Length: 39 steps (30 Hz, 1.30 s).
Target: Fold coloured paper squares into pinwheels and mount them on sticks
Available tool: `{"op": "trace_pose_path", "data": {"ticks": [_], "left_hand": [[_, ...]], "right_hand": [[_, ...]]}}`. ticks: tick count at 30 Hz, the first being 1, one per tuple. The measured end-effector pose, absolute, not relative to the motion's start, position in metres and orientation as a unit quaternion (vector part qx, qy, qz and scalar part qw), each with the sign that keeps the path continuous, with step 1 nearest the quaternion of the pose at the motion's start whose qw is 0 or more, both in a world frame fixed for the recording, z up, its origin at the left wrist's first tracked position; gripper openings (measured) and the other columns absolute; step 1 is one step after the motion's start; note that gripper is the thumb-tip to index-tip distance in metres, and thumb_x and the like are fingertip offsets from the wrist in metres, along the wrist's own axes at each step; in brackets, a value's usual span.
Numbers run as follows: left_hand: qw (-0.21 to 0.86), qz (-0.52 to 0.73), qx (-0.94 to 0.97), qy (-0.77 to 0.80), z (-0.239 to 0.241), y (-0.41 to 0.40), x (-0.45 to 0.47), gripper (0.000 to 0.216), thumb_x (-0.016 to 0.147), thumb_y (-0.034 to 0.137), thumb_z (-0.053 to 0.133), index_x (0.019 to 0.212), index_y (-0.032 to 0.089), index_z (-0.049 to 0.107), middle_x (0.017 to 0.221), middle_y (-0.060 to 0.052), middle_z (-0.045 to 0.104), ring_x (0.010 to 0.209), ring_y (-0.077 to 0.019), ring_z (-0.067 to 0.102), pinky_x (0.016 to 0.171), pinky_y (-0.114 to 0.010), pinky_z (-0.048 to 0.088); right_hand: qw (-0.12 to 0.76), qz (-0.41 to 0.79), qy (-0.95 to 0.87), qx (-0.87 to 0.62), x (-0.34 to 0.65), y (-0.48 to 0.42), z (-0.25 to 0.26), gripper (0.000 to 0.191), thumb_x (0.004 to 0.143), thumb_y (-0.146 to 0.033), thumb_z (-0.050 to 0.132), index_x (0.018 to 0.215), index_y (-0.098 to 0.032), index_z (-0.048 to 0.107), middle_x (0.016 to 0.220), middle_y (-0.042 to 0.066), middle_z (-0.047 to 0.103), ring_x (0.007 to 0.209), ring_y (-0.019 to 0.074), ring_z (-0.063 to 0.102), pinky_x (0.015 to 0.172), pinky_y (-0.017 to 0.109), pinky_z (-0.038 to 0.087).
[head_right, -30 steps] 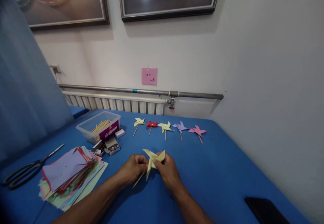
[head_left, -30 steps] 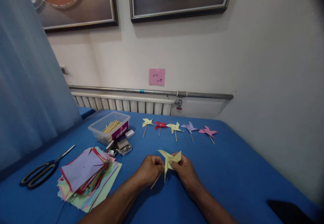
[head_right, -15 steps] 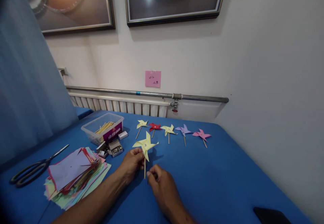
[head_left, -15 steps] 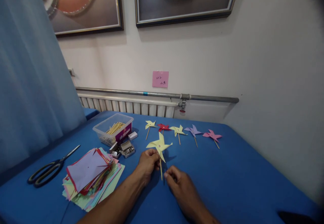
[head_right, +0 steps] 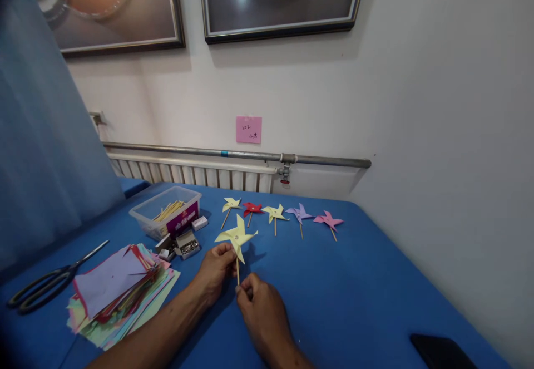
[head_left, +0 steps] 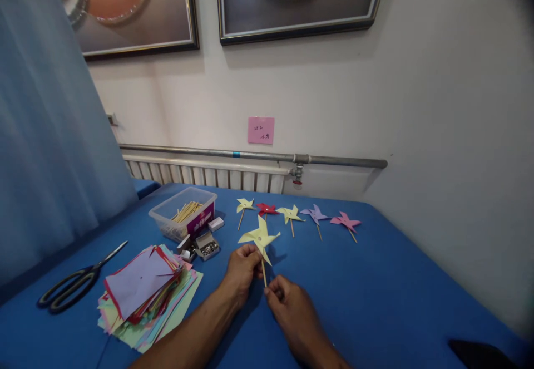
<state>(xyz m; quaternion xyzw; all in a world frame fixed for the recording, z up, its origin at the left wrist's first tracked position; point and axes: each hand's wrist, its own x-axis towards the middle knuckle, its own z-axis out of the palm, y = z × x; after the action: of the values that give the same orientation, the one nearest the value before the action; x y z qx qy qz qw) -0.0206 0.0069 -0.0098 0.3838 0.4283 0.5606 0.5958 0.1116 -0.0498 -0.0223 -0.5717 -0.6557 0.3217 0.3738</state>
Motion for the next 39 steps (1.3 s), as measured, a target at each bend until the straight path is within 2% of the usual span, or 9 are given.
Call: {"op": "trace_pose_path", "data": {"ticks": [4,8,14,16,20,25,28,31,39], "left_hand": [[0.602,0.558,0.379,0.427,-0.011,0.007,-0.02,0.036,0.058,0.043,0.081,0.063,0.016,0.057,0.052,0.002,0.056,0.045,-0.0081,0.048,0.047,-0.022,0.04],[0.614,0.548,0.368,0.432,-0.01,0.004,-0.021,0.042,0.057,0.047,0.082,0.073,0.014,0.061,0.06,0.0,0.061,0.051,-0.0095,0.054,0.05,-0.022,0.042],[0.585,0.506,0.399,0.492,-0.013,0.002,-0.02,0.043,0.058,0.049,0.08,0.076,0.015,0.061,0.063,0.001,0.062,0.048,-0.0086,0.051,0.046,-0.022,0.038],[0.58,0.491,0.42,0.496,-0.015,0.002,-0.018,0.041,0.059,0.049,0.078,0.075,0.016,0.061,0.062,0.001,0.061,0.048,-0.0086,0.05,0.046,-0.022,0.037],[0.576,0.472,0.442,0.5,-0.019,0.002,-0.016,0.039,0.059,0.048,0.077,0.076,0.016,0.061,0.063,0.001,0.062,0.048,-0.0091,0.051,0.047,-0.022,0.037],[0.569,0.451,0.47,0.503,-0.022,0.004,-0.016,0.037,0.059,0.047,0.073,0.076,0.016,0.061,0.062,0.002,0.061,0.048,-0.0098,0.051,0.046,-0.022,0.036],[0.564,0.437,0.488,0.503,-0.023,0.003,-0.017,0.036,0.059,0.047,0.071,0.075,0.016,0.061,0.062,0.002,0.06,0.049,-0.0099,0.051,0.047,-0.022,0.035],[0.56,0.427,0.502,0.502,-0.024,0.003,-0.017,0.035,0.061,0.047,0.07,0.074,0.017,0.061,0.062,0.003,0.058,0.05,-0.0097,0.049,0.048,-0.022,0.035],[0.55,0.413,0.521,0.504,-0.026,0.004,-0.017,0.032,0.063,0.047,0.068,0.074,0.017,0.06,0.058,0.004,0.054,0.05,-0.0104,0.048,0.048,-0.022,0.034]], "right_hand": [[0.368,0.316,-0.654,-0.58,0.112,-0.049,-0.023,0.017,0.083,-0.03,0.058,0.068,-0.024,0.06,0.057,-0.001,0.064,0.052,0.0162,0.054,0.055,0.028,0.031],[0.367,0.31,-0.644,-0.595,0.114,-0.048,-0.023,0.017,0.083,-0.029,0.057,0.067,-0.024,0.06,0.057,-0.001,0.064,0.052,0.0159,0.054,0.055,0.027,0.031],[0.382,0.26,-0.625,-0.63,0.166,-0.019,-0.014,0.021,0.086,-0.032,0.055,0.07,-0.022,0.066,0.059,0.0,0.066,0.054,0.0175,0.058,0.056,0.027,0.035],[0.321,0.187,-0.612,-0.698,0.206,-0.002,-0.003,0.023,0.087,-0.03,0.054,0.07,-0.022,0.068,0.06,0.001,0.068,0.056,0.0183,0.061,0.057,0.027,0.036],[0.255,0.105,-0.556,-0.784,0.303,0.028,0.027,0.027,0.085,-0.021,0.056,0.061,-0.019,0.068,0.062,0.011,0.068,0.064,0.025,0.065,0.062,0.033,0.036],[0.145,0.062,-0.492,-0.856,0.385,0.04,0.046,0.027,0.089,-0.018,0.052,0.073,-0.015,0.074,0.079,0.02,0.073,0.084,0.0334,0.071,0.068,0.035,0.042],[0.098,0.059,-0.479,-0.871,0.401,0.041,0.043,0.027,0.091,-0.019,0.051,0.086,-0.009,0.076,0.097,0.027,0.075,0.095,0.0368,0.072,0.071,0.036,0.046],[0.067,0.059,-0.482,-0.872,0.406,0.044,0.038,0.031,0.094,-0.02,0.047,0.099,-0.007,0.075,0.11,0.029,0.073,0.104,0.0378,0.071,0.074,0.036,0.048],[0.032,0.044,-0.49,-0.87,0.415,0.049,0.038,0.033,0.097,-0.022,0.045,0.107,-0.007,0.073,0.115,0.027,0.073,0.107,0.0354,0.071,0.076,0.035,0.049]]}}
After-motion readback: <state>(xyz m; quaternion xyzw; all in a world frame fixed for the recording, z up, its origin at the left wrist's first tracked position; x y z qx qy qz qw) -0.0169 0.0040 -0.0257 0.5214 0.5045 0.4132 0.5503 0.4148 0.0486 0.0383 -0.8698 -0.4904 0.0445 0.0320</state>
